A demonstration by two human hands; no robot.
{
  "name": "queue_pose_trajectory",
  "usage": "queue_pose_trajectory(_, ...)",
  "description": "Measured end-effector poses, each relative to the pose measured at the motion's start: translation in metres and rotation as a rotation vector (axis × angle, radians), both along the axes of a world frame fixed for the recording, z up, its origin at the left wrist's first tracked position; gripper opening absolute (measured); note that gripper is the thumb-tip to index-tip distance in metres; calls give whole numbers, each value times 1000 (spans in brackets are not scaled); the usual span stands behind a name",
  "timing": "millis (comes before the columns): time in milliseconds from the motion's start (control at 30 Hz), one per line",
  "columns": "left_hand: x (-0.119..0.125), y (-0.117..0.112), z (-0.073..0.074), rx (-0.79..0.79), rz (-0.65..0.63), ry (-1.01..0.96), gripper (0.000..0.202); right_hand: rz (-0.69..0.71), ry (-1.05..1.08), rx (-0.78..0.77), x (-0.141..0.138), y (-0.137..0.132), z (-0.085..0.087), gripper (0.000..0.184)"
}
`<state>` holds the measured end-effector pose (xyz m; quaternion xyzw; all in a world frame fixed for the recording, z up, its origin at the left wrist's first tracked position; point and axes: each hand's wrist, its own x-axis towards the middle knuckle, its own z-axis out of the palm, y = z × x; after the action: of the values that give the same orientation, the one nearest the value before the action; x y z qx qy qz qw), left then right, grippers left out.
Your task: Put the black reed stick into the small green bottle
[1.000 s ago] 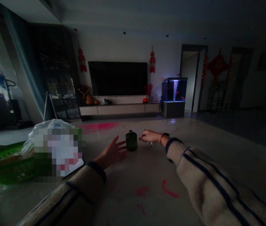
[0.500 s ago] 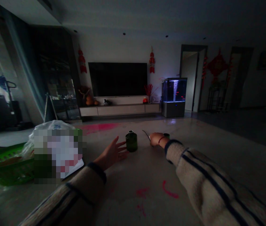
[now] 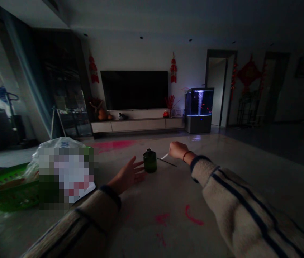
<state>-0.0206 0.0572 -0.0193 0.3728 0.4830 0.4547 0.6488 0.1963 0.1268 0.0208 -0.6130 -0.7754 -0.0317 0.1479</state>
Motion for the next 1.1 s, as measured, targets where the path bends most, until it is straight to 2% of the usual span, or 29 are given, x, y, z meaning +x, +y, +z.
queue_pose_trajectory(133, -1, 0, -2, 19, -13, 1, 60, 90, 283, 190, 3, 3, 12, 15)
queue_pose_trajectory(300, -1, -1, -1, 19, -6, 9, 60, 290, 664, 399, -4, 1, 22, 18)
queue_pose_trajectory(433, -1, -1, -2, 25, -10, 13, 61, 425, 860, 456, -14, -8, 26, 22)
queue_pose_trajectory(600, -1, -1, -3, 36, -18, 1, 62, 506, 875, 439, -19, -14, 27, 24)
queue_pose_trajectory(767, 1, -2, -1, 25, -5, 16, 62, 484, 894, 466, -20, -14, 25, 25)
queue_pose_trajectory(1100, 1, -2, -2, 32, -8, -1, 62, 537, 848, 445, -28, -16, 19, 27)
